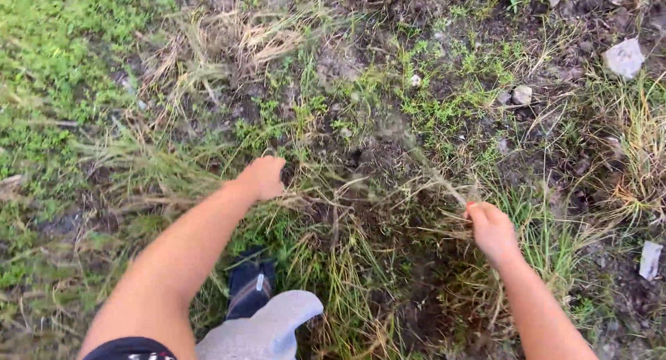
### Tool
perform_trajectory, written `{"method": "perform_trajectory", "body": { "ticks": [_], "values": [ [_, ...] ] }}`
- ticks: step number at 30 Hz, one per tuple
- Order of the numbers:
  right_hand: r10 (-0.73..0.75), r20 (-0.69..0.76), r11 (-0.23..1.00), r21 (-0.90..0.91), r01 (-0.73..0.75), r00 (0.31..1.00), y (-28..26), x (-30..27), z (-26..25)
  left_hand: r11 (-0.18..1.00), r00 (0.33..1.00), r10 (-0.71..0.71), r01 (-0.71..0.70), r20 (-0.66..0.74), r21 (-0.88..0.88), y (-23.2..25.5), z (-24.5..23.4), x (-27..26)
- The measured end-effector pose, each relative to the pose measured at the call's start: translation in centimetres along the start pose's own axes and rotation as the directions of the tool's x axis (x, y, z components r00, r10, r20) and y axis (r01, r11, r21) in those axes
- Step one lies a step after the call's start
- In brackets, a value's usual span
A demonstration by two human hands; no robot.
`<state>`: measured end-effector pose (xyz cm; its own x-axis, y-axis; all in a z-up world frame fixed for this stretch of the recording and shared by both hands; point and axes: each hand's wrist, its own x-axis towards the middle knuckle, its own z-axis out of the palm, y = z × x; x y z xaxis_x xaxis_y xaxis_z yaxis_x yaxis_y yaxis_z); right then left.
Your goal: Pulling weeds out of the ground by hand.
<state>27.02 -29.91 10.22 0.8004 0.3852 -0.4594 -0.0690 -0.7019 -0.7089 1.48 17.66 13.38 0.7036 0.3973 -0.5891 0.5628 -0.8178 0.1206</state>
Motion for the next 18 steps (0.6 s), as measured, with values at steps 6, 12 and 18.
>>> {"method": "perform_trajectory", "body": {
  "ticks": [6,12,18],
  "values": [
    [0.143,-0.001,0.778,0.618,-0.112,0.99,-2.7,1.6,2.2,0.994,0.991,0.036,-0.049,-0.129,-0.096,0.2,2.2,5.7],
    [0.226,0.051,0.722,0.662,-0.202,0.973,-5.6,3.5,4.9,0.92,0.877,0.232,-0.338,-0.421,-0.198,1.2,1.4,10.5],
    [0.366,0.005,0.621,0.743,-0.248,0.931,-9.3,3.1,7.3,0.841,0.956,0.075,-0.212,-0.282,-0.497,4.6,-0.8,11.5]
  ]
}}
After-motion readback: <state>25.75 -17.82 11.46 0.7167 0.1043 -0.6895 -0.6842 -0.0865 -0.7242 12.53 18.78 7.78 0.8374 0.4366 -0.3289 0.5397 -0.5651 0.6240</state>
